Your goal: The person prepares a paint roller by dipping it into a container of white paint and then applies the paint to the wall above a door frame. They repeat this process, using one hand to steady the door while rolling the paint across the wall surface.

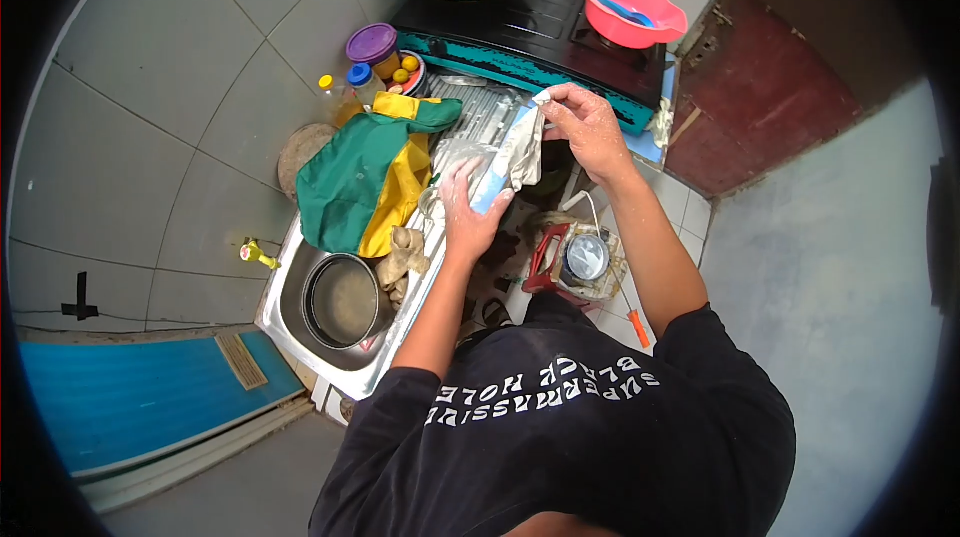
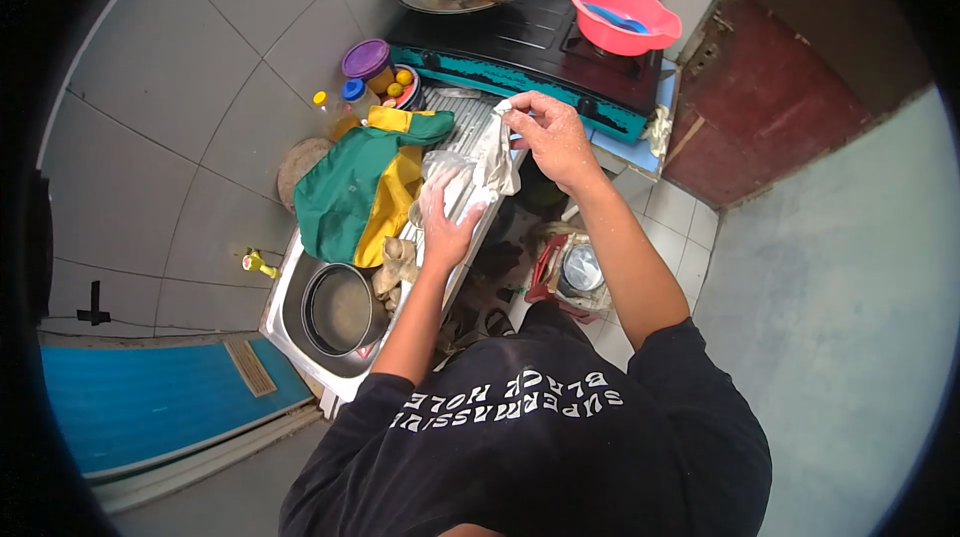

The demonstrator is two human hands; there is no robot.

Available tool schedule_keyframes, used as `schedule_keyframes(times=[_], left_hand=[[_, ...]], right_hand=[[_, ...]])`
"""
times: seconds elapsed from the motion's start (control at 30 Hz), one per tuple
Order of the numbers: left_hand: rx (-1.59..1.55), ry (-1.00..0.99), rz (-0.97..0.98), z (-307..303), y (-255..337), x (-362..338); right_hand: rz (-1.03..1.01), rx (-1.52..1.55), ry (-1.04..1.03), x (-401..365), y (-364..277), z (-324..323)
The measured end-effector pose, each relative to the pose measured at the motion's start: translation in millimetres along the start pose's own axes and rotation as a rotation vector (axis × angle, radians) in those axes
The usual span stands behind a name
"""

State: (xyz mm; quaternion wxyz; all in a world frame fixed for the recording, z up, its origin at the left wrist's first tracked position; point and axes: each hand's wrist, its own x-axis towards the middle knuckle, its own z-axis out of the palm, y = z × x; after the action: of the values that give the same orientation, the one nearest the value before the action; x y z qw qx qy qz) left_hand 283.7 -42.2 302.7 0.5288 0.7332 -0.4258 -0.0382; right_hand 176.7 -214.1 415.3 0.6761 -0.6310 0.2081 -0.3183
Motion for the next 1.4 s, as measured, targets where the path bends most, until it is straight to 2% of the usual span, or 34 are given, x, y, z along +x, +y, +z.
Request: schedule_keyframes(times=[0.03,0.07,0.13,0.2,0.27,0.4,0.57,0.63,0.73,0.77,0.87,1.0,1.07,1.2,1.4], left_hand=[[-0.019,-0.009,0.098,3,8,5],[-0.025,-0.018,0.106,8,12,6],[-0.227,-0.279,0.012,23,20,6],[-0.271,-0.297,-0.001,42,30,-1],[-0.545,-0.543,-0.207,52,43,-7],[-0.494,-0.612,-0.064,62,64,-31],[-0.485,-0.770,-0.194,87,52,-78],[-0.585,-0.873,-0.518,98,51,-102],[-0.562,-0.810,-0.461,112,69,-132],[-0.470,-0.857,-0.487,114,75,-140],[-0.481,-0.889,-0.494,136,70,-176],[-0.395,-0.949,-0.567,152,71,-218],[-0.361,-0.902,-0.638,165,58,-244],[-0.226,-0.922,-0.725,162,76,-248],[-0.222,-0.949,-0.816,182,40,-252]], right_hand=[[0.004,0.008,-0.008,-8,-3,-2],[0.006,0.017,-0.018,-15,-6,-3],[-0.004,0.018,0.007,-32,-11,-8],[0.000,0.029,-0.030,-48,-17,-15],[-0.009,0.012,0.008,-61,-20,-24],[0.023,-0.012,0.134,-88,-23,-50],[0.261,0.026,0.333,-125,21,-98],[0.384,0.069,0.409,-145,48,-118],[0.519,0.097,0.488,-179,82,-142],[0.545,0.108,0.526,-192,92,-150],[0.641,0.105,0.576,-227,110,-168],[0.740,0.060,0.586,-262,144,-184],[0.769,0.042,0.575,-273,155,-189],[0.899,-0.013,0.523,-280,176,-195],[1.010,-0.048,0.506,-267,225,-200]])
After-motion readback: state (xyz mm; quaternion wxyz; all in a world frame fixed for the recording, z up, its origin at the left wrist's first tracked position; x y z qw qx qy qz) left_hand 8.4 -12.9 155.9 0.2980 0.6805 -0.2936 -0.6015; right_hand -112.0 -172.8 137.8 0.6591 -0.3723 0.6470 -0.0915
